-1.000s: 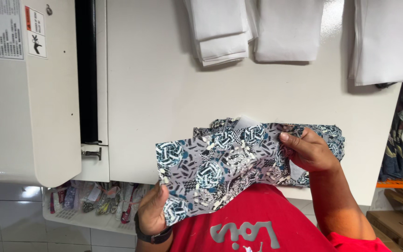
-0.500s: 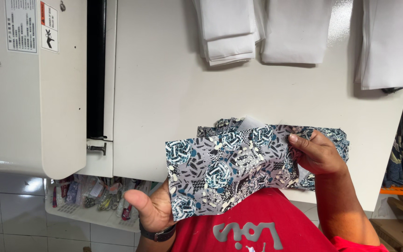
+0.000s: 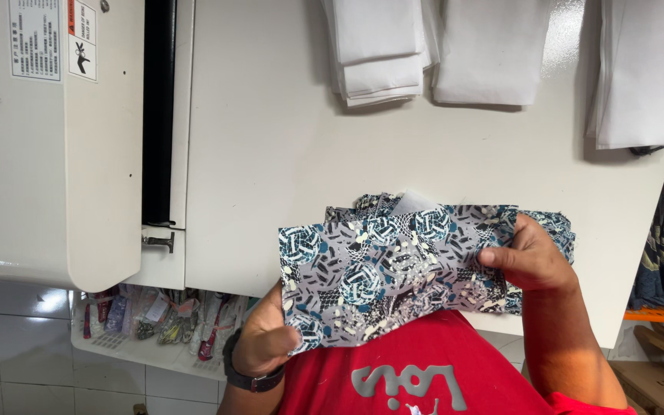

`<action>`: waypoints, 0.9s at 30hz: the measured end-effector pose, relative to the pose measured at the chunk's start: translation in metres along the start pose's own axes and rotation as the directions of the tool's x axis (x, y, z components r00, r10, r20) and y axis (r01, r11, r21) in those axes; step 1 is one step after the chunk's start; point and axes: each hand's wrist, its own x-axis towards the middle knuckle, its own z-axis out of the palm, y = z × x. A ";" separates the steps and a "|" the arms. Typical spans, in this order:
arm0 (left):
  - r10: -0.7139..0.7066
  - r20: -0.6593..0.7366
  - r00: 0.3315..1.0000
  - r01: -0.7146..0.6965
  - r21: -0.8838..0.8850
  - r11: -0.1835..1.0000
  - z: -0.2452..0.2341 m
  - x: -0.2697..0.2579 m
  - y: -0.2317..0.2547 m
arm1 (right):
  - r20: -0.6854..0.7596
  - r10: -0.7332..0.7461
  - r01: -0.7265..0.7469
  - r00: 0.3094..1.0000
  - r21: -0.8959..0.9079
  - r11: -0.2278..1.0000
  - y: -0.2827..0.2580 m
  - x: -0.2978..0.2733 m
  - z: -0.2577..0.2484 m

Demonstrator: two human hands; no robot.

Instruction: The person folds a patterned fabric on a white table, then handles white fabric pieces, separating and stacking them. The person continues folding the patterned fabric and arranging the white pieces into neat piles.

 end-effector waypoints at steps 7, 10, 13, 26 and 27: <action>0.036 -0.133 0.990 0.097 0.857 0.506 0.023 0.029 0.033 | -0.141 -0.107 0.039 0.984 -0.417 0.908 -0.034 -0.009 0.048; 0.325 0.145 0.935 -0.190 0.975 0.112 0.022 0.031 0.034 | 0.029 -0.525 0.431 0.850 -0.611 0.664 -0.035 -0.016 0.063; 0.462 0.327 0.824 -0.378 0.926 0.020 0.019 0.027 0.031 | 0.187 -0.711 0.661 0.678 -0.578 0.478 -0.036 -0.019 0.069; 0.605 0.301 0.737 -0.433 0.898 0.081 0.017 0.020 0.033 | 0.315 -0.695 0.743 0.647 -0.466 0.480 -0.029 0.004 0.063; 0.607 0.289 0.740 -0.429 0.898 0.096 0.018 0.021 0.034 | 0.290 -0.686 0.725 0.667 -0.468 0.506 -0.026 0.005 0.060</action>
